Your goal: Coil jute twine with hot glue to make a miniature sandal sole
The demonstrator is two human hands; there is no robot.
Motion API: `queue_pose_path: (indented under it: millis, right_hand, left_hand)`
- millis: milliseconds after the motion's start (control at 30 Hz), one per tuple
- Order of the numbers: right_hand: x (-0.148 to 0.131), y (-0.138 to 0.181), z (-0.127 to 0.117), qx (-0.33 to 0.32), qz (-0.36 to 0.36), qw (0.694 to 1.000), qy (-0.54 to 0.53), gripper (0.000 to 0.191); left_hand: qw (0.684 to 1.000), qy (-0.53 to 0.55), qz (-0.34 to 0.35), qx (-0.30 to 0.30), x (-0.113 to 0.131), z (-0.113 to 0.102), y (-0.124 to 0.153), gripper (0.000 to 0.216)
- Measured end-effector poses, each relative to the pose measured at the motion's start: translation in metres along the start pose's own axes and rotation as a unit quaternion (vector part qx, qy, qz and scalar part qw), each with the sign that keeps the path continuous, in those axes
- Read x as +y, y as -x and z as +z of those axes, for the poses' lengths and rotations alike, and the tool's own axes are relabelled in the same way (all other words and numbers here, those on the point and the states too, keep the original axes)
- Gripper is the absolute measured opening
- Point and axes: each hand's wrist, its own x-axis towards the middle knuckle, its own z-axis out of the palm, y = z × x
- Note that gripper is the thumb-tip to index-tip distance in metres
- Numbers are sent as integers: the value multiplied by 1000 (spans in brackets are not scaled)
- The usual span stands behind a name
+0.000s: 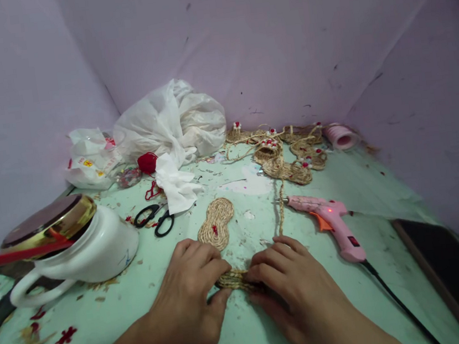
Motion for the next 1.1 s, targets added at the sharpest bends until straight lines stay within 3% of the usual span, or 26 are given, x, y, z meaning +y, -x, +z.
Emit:
queue_pose_path:
  millis: [167,367,533,933,1100]
  right_hand:
    - [-1,1,1,16,-11,1000,4,9]
    - [-1,0,0,52,10,999,0,5]
    - [-6,1,3,33,59,998,-13,5]
    - [-10,2,13,59,58,997,-13,8]
    - [-9,3,10,48,54,997,-17,7]
  left_hand:
    - [999,-5,31,18,3,0,0,13]
    - [1000,-5,-20,5,6,5,2,13]
    - [998,-11,-50,-35,10,5,1,9]
    - [999,-45,-9,-8,10,13,-1,7]
    - [999,-15,-24,-28,10,8,0,14]
